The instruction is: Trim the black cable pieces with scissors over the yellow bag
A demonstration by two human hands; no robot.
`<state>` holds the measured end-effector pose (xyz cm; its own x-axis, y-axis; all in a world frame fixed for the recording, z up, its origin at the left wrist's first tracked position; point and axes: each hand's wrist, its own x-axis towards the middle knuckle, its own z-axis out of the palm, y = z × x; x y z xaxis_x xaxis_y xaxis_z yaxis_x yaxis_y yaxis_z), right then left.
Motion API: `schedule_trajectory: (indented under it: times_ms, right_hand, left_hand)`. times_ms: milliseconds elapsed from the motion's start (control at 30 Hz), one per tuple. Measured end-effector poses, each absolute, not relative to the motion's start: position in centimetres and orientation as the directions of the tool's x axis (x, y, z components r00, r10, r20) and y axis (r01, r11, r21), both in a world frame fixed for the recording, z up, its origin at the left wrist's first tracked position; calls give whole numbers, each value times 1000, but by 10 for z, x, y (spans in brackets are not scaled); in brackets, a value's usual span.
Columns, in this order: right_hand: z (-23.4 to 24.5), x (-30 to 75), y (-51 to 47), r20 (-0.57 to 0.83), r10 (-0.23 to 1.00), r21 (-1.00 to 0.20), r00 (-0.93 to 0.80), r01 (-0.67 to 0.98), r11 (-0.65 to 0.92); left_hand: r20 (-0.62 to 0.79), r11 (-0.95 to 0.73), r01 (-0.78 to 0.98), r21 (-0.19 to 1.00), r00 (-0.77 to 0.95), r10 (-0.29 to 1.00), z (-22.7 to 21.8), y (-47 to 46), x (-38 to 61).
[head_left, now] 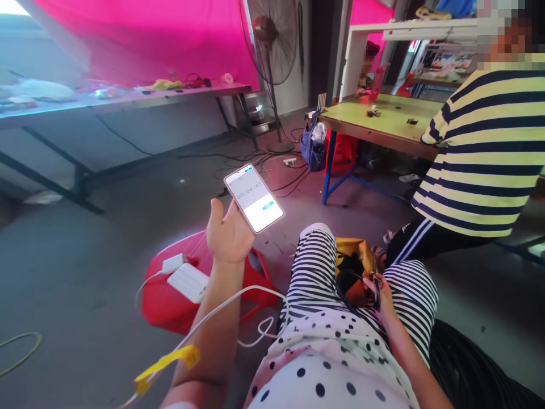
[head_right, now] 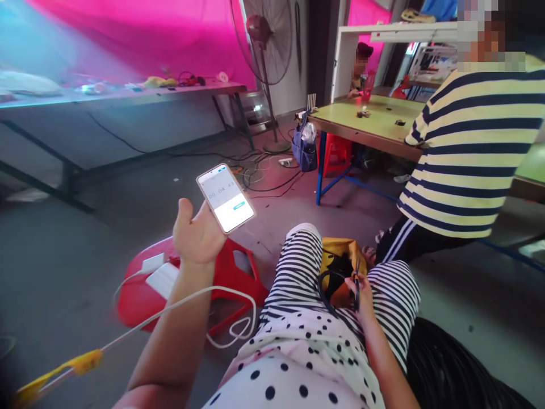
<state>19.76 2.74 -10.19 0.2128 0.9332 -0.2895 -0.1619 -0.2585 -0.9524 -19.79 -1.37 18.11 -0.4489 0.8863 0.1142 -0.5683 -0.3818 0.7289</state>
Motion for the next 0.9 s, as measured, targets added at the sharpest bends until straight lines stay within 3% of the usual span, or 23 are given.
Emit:
schedule_trajectory:
  times_ms: [300, 467, 733, 900]
  right_hand:
    - [-101, 200, 29, -347, 918, -926, 192, -223, -304]
    - [-101, 201, 29, -332, 921, -931, 203, -231, -284]
    - [-104, 202, 30, -329, 927, -934, 178, -205, -292]
    - [-102, 198, 27, -342, 919, -930, 196, -208, -302]
  left_hand:
    - [123, -343, -721, 602, -341, 932, 167, -14, -194]
    - [93, -361, -773, 522, -369, 925, 159, -12, -194]
    - [71, -396, -762, 513, -422, 904, 156, -9, -196]
    - [127, -440, -727, 527, -444, 887, 159, -10, -204]
